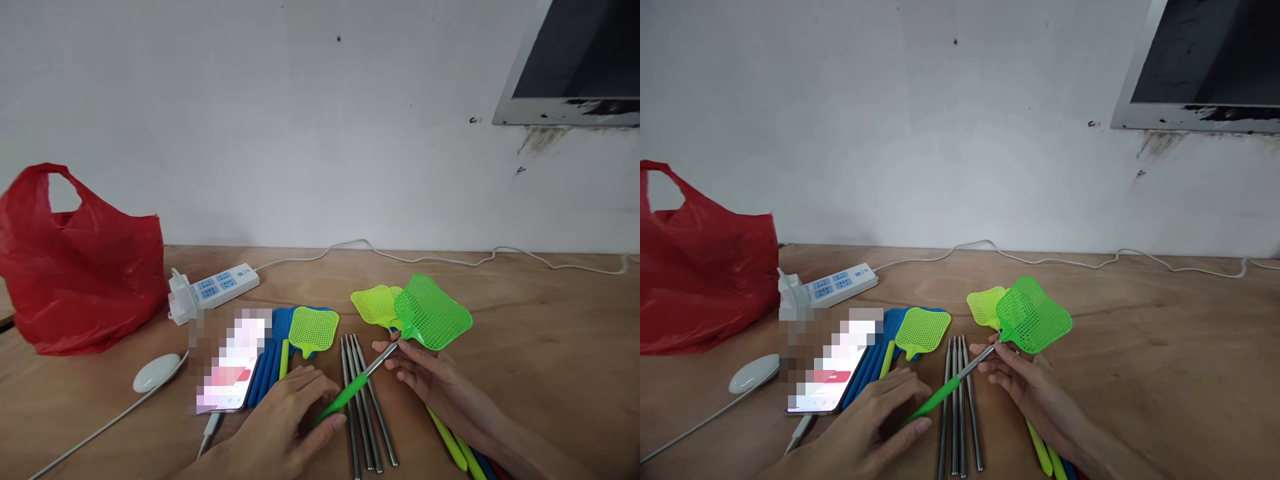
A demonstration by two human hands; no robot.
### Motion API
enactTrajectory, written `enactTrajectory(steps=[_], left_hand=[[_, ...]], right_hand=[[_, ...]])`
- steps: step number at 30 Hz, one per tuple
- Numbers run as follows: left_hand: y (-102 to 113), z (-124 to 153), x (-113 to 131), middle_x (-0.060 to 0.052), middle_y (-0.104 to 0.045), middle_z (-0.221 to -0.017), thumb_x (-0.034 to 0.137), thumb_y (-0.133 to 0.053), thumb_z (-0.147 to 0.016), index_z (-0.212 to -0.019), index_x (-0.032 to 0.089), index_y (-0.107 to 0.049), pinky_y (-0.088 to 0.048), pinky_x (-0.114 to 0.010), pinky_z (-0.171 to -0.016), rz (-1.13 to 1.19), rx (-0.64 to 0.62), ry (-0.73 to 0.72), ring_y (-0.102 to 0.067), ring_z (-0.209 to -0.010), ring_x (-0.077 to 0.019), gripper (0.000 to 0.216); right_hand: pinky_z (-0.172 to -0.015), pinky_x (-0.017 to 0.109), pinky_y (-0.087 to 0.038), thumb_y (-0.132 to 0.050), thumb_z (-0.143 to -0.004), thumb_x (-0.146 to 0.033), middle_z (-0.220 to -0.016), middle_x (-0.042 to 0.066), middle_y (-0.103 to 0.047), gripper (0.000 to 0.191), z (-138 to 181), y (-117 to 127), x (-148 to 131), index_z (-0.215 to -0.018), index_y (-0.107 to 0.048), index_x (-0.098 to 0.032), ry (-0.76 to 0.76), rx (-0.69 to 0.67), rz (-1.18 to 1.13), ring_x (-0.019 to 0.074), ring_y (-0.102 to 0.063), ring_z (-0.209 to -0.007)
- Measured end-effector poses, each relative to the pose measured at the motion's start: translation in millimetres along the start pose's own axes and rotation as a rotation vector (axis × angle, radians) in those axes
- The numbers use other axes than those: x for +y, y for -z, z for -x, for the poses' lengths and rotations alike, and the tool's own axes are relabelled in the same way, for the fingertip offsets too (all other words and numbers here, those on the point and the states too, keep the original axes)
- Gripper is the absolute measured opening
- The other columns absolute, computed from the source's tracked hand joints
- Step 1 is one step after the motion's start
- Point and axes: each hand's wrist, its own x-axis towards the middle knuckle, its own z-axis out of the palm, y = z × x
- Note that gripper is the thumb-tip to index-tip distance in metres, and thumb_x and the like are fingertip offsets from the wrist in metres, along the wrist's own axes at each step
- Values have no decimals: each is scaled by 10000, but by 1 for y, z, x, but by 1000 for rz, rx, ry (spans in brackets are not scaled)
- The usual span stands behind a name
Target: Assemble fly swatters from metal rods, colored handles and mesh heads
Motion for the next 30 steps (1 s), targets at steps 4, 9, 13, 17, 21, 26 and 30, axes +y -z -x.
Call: enactTrajectory(steps=[4, 9, 13, 17, 21, 26, 30], left_hand=[[-10, 3, -8, -14, -635, -896, 297, -498, -979, -938, 219, -574, -454, -281, -731, 8, -3, 83, -594, -823, -184, 116], [-9, 5, -8, 10, -615, -821, 349, -442, -1004, -940, 231, -584, -441, -252, -664, 30, -3, 149, -571, -740, -162, 195], [-3, 6, -6, 1, -643, -873, 344, -415, -1004, -1021, 245, -590, -455, -255, -662, 62, 25, 176, -584, -777, -175, 202], [-2, 6, -6, -2, -636, -834, 367, -400, -1006, -1011, 241, -586, -457, -268, -671, 64, 26, 189, -581, -768, -181, 224], [-5, 4, -6, 11, -619, -806, 418, -408, -1009, -1025, 246, -586, -439, -246, -635, 83, -4, 188, -568, -734, -167, 247], [-9, 5, -5, 23, -553, -731, 503, -414, -1007, -944, 239, -604, -402, -238, -626, 83, -54, 198, -524, -702, -155, 331], [-8, 5, -1, 9, -544, -746, 514, -401, -1006, -927, 228, -601, -393, -243, -638, 120, -75, 215, -511, -731, -164, 358]], right_hand=[[-738, 285, -540, -845, -711, -401, -1005, 78, -763, 297, 2, -2, 0, -910, -760, -198, 31, -11, 28, 168, -683, -815], [-832, 347, -527, -793, -743, -476, -1030, 99, -759, 360, 2, 0, -4, -970, -759, -199, 53, -39, 55, 216, -691, -886], [-789, 384, -526, -761, -720, -567, -872, 92, -751, 414, -4, 4, -2, -890, -759, -189, 93, -29, 95, 239, -676, -807], [-606, 318, -487, -764, -742, -537, -780, 54, -709, 371, -7, 5, 2, -887, -750, -196, 225, 43, 184, 187, -608, -667], [-605, 303, -504, -772, -764, -490, -776, 58, -717, 332, -3, 2, 5, -901, -757, -188, 202, 1, 240, 183, -630, -689], [-670, 316, -562, -760, -794, -430, -829, 51, -749, 274, 3, 0, 12, -976, -763, -226, 142, -108, 331, 192, -684, -745], [-610, 322, -579, -797, -728, -486, -766, 36, -750, 311, 4, -1, 17, -916, -768, -241, 90, -179, 364, 193, -696, -672]])
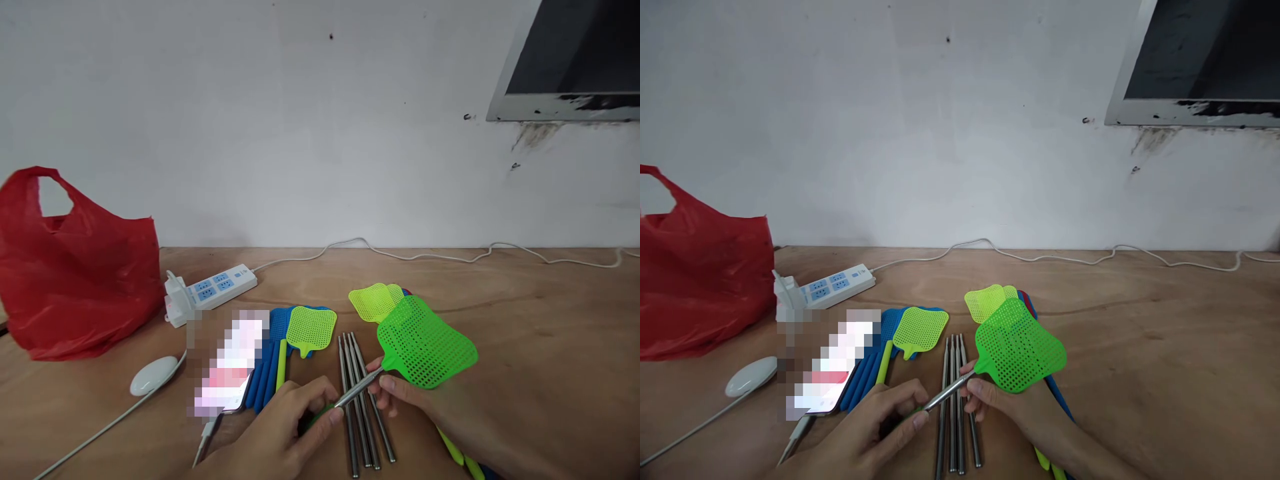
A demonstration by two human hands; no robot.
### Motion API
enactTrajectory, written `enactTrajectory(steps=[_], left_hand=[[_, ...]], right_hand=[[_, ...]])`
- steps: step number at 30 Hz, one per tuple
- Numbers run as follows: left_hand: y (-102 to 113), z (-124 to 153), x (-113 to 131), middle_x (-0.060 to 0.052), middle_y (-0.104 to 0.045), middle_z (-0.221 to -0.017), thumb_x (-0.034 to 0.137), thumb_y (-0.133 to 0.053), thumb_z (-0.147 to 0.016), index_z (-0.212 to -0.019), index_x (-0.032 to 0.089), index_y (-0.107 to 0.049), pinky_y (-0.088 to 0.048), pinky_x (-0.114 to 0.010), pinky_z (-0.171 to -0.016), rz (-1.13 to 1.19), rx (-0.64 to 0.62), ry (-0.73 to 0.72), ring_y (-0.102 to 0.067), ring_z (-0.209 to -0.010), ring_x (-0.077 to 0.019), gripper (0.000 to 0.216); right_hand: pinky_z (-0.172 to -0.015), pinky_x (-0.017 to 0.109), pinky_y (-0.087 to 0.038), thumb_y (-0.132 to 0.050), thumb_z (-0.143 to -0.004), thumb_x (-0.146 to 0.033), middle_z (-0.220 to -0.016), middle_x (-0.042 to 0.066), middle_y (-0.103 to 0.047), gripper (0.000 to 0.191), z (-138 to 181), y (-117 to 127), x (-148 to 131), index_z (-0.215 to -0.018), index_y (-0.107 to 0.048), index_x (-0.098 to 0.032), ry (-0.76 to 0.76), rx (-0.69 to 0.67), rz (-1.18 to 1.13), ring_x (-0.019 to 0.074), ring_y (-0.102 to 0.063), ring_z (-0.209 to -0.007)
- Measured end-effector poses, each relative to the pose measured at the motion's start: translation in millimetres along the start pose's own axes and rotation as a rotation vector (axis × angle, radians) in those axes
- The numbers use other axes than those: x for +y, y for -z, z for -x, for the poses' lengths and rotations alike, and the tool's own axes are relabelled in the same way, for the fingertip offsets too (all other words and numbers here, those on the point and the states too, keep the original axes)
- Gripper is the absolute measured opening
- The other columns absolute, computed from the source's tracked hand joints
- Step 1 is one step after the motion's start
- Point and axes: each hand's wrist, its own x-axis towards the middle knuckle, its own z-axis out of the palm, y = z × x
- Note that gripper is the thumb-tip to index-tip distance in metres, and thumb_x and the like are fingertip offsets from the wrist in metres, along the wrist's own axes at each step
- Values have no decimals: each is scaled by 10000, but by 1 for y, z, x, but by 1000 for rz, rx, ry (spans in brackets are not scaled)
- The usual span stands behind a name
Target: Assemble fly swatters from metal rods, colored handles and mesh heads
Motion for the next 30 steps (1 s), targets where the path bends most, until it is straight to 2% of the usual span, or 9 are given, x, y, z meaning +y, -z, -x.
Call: enactTrajectory(steps=[3, 6, 9, 14, 18, 21, 25, 30], left_hand=[[-2, 0, 4, 6, -538, -708, 555, -373, -1003, -865, 208, -564, -401, -234, -612, 144, -69, 33, -504, -678, -150, 420], [-7, -2, 6, 42, -496, -580, 688, -339, -956, -848, 201, -509, -380, -206, -494, 443, -191, 117, -451, -499, -110, 527], [-12, -5, 6, 65, -475, -535, 782, -408, -868, -861, 191, -502, -348, -179, -424, 622, -225, 171, -408, -424, -85, 599], [-15, -8, 3, 86, -481, -512, 744, -517, -848, -838, 195, -487, -282, -153, -355, 671, -202, 174, -358, -360, -56, 550], [-14, -7, 7, 94, -477, -489, 716, -564, -840, -829, 194, -499, -242, -156, -333, 665, -192, 170, -360, -342, -55, 526], [-11, -6, 12, 93, -459, -473, 695, -551, -863, -826, 182, -534, -220, -161, -344, 687, -230, 178, -347, -349, -53, 514], [-8, -7, 14, 102, -433, -459, 725, -574, -818, -798, 191, -538, -231, -165, -341, 859, -312, 254, -339, -346, -60, 536], [-3, -8, 15, 108, -417, -438, 731, -604, -777, -766, 201, -536, -157, -188, -288, 979, -373, 310, -242, -310, -59, 535]], right_hand=[[-615, 321, -578, -782, -733, -520, -724, 30, -740, 320, 1, -2, 0, -865, -759, -229, -9, -2, 32, 182, -685, -641], [-626, 317, -574, -771, -745, -529, -678, 22, -721, 317, 3, -5, -2, -813, -736, -221, -3, 37, 31, 173, -668, -624], [-623, 305, -570, -785, -734, -522, -677, 17, -709, 321, 4, -9, -4, -810, -713, -219, 10, 82, 4, 172, -662, -633], [-626, 289, -556, -768, -757, -525, -706, 14, -710, 327, 3, -11, 0, -830, -702, -213, 0, 64, -13, 156, -658, -640], [-592, 274, -540, -783, -739, -524, -633, -7, -685, 329, 4, -10, 3, -779, -678, -214, -6, 52, -43, 140, -637, -585], [-569, 269, -524, -792, -727, -522, -609, -12, -665, 336, 6, -11, 1, -754, -669, -210, 13, 74, -48, 138, -622, -571], [-508, 239, -473, -805, -714, -514, -600, -16, -640, 341, 8, -11, 0, -763, -673, -203, 56, 129, -68, 124, -584, -544], [-472, 227, -427, -825, -688, -521, -604, -13, -628, 368, 8, -8, 2, -752, -660, -198, 68, 172, -102, 116, -557, -523]])
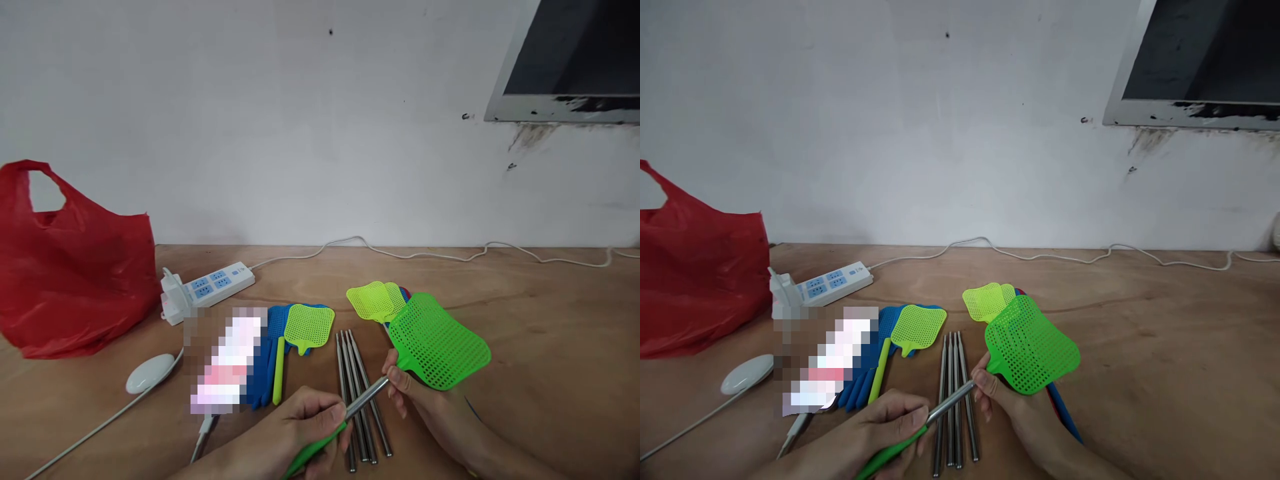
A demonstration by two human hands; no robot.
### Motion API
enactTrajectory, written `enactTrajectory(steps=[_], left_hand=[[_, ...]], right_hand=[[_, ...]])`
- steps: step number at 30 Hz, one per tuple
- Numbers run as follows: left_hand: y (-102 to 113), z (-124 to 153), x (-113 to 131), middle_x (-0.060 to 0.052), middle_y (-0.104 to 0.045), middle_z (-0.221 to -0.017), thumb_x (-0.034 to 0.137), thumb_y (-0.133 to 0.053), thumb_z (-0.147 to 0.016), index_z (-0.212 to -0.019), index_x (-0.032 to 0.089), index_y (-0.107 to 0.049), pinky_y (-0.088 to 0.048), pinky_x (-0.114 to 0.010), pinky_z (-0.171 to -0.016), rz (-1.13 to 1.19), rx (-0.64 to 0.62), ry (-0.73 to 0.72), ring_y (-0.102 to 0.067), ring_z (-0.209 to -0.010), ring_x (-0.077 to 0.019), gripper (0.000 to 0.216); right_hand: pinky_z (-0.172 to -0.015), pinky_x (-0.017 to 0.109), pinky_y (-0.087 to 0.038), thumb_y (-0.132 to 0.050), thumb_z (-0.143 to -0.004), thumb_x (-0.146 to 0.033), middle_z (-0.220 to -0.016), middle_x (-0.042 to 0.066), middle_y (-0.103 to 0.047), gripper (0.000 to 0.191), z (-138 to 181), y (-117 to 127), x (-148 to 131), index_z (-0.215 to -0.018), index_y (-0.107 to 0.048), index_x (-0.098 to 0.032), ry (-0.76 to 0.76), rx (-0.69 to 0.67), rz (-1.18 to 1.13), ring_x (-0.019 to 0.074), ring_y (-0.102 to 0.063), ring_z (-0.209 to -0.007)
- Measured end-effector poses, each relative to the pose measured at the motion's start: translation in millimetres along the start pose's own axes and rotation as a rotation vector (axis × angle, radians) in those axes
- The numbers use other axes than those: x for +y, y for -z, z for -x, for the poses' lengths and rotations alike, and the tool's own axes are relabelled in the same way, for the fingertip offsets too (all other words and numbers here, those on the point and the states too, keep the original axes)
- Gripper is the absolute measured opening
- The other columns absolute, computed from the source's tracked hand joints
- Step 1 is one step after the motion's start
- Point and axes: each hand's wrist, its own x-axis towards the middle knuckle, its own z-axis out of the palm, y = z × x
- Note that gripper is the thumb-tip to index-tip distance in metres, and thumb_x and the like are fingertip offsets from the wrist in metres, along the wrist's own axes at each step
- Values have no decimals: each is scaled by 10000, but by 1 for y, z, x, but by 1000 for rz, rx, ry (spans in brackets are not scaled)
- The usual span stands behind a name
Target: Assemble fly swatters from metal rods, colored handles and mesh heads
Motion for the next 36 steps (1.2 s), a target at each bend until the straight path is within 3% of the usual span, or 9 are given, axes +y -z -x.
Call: enactTrajectory(steps=[8, 13, 17, 21, 31, 36], left_hand=[[5, 1, -1, 107, -416, -439, 705, -590, -809, -771, 216, -484, -168, -193, -311, -7, -11, 15, -266, -334, -65, 502], [11, 5, -1, 112, -404, -488, 717, -628, -778, -804, 216, -478, -148, -192, -339, -9, 73, 56, -246, -380, -62, 523], [15, 5, 0, 113, -342, -530, 681, -628, -811, -804, 204, -498, -147, -190, -350, -3, 41, 34, -198, -419, -65, 494], [16, 4, 0, 114, -308, -511, 664, -540, -887, -810, 188, -535, -156, -190, -349, -92, -6, -31, -184, -407, -69, 482], [11, 2, -1, 101, -331, -517, 685, -486, -908, -839, 180, -559, -183, -201, -390, -258, 19, -120, -253, -420, -70, 515], [6, 2, 1, 103, -335, -501, 690, -485, -905, -803, 192, -520, -164, -217, -400, -221, -7, -108, -244, -410, -70, 510]], right_hand=[[-462, 232, -422, -831, -688, -500, -603, -10, -622, 344, 0, 1, 0, -732, -675, -197, 11, 10, -10, 117, -533, -514], [-468, 228, -437, -888, -597, -480, -589, -23, -601, 353, -13, 9, -8, -726, -705, -208, 91, 211, -50, 118, -514, -527], [-456, 246, -448, -919, -527, -475, -597, -16, -617, 387, -19, 9, -17, -710, -706, -209, 95, 267, -107, 128, -519, -518], [-469, 244, -477, -893, -572, -500, -602, 0, -643, 380, -16, 9, -14, -718, -720, -194, 49, 215, -79, 136, -562, -532], [-505, 247, -522, -787, -744, -494, -656, 6, -679, 287, -1, -3, -3, -846, -767, -226, -15, -87, 50, 131, -605, -547], [-508, 241, -517, -808, -738, -459, -635, -2, -659, 265, 3, -3, -1, -797, -738, -211, 24, -77, 3, 125, -608, -545]])
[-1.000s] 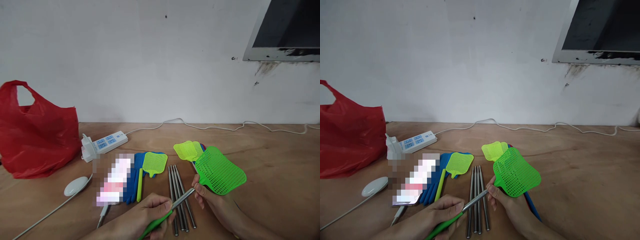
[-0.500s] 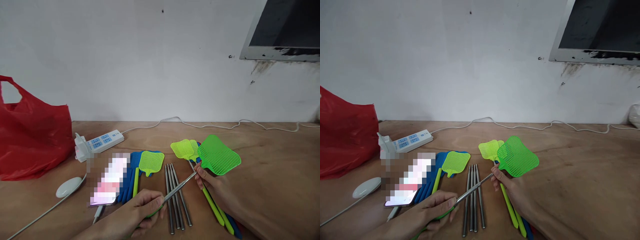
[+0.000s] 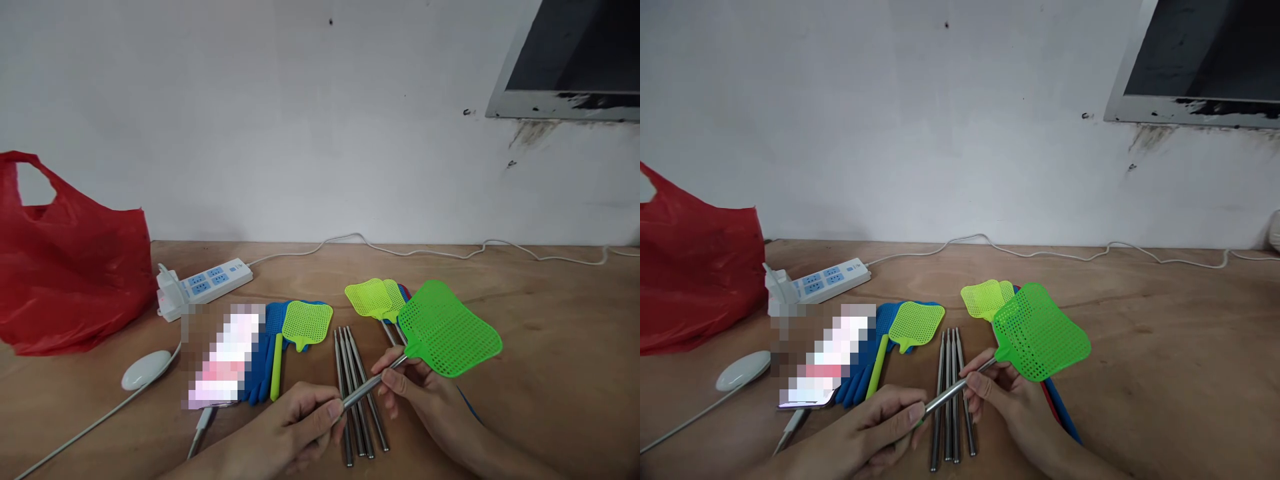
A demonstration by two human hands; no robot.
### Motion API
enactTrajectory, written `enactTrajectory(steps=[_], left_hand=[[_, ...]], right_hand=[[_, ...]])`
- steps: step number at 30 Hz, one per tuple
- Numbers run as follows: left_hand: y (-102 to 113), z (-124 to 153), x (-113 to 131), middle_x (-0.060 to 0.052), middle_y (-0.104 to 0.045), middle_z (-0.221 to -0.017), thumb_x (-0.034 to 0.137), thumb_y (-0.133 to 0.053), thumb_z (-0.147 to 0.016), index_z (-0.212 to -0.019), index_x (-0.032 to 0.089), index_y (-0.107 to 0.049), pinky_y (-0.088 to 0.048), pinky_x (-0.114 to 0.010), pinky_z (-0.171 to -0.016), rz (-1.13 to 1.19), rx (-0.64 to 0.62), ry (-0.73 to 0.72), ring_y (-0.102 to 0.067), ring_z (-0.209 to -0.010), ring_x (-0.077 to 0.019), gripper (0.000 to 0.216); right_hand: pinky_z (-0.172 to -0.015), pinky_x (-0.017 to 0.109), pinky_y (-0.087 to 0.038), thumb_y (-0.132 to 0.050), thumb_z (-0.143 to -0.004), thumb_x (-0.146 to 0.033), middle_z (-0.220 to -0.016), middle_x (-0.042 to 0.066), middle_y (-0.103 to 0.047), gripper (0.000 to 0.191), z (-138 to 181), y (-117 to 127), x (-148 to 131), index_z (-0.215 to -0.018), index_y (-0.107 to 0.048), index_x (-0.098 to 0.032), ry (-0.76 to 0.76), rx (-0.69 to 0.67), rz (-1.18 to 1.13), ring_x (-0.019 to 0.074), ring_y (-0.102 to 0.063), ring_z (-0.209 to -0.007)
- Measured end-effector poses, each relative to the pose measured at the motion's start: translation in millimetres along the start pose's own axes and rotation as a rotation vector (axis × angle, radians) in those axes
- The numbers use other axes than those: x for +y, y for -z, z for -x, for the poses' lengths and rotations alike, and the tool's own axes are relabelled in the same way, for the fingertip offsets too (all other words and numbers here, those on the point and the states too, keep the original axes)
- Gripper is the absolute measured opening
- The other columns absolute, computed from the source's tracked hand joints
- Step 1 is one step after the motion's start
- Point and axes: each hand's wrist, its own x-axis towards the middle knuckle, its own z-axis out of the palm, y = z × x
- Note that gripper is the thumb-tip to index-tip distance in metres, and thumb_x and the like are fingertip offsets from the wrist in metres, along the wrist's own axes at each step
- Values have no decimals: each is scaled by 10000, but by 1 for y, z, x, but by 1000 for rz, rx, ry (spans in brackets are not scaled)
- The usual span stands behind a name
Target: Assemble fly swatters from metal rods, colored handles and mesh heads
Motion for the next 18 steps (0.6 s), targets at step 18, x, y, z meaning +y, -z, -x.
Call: enactTrajectory(steps=[18], left_hand=[[2, 0, -2, 123, -284, -492, 712, -522, -867, -777, 204, -489, -170, -204, -376, 78, 41, 43, -181, -404, -70, 517]], right_hand=[[-461, 244, -495, -833, -704, -456, -664, 23, -664, 288, -9, 1, 0, -781, -735, -196, 61, 117, -68, 135, -589, -539]])
